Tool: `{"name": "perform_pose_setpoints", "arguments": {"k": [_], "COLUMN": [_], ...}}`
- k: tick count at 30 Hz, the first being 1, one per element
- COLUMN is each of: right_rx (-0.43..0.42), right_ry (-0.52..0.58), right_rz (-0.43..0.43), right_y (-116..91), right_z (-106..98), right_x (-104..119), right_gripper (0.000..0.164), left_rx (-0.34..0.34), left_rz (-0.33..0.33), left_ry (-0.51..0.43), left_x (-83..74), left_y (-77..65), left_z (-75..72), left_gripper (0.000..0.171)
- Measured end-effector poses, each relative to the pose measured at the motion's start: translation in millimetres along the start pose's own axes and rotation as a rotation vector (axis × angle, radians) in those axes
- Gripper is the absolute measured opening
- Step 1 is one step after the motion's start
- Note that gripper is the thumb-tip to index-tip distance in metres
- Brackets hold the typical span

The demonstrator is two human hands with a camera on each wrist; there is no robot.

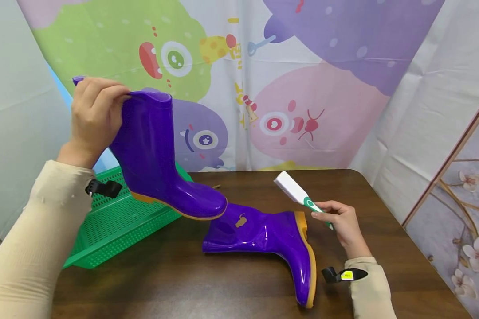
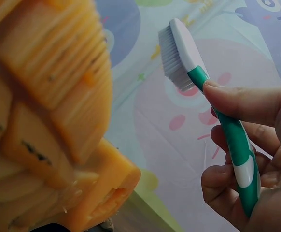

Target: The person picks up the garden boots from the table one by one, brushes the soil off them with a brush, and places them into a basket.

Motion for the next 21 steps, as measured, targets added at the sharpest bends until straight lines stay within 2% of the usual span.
{"name": "perform_pose_setpoints", "arguments": {"k": [14, 21], "right_rx": [0.005, 0.006], "right_ry": [0.015, 0.031], "right_rz": [0.016, 0.005], "right_y": [-1.5, -1.2], "right_z": [0.0, -0.8], "right_x": [2.5, 3.6], "right_gripper": [0.028, 0.030], "left_rx": [0.026, 0.071], "left_rz": [-0.014, -0.063], "left_ry": [0.075, 0.107], "left_x": [25.6, 39.9], "left_y": [-9.3, -15.7], "left_z": [-7.3, -17.3], "left_gripper": [0.007, 0.013]}}
Point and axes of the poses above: each hand's wrist, its own y-axis towards the middle knuckle, its own z-axis out of the palm, x = y × z, the point moved 4 cm from there along y, towards the middle knuckle, and after that the axes turned 2 degrees about x, right-handed, at the moved point
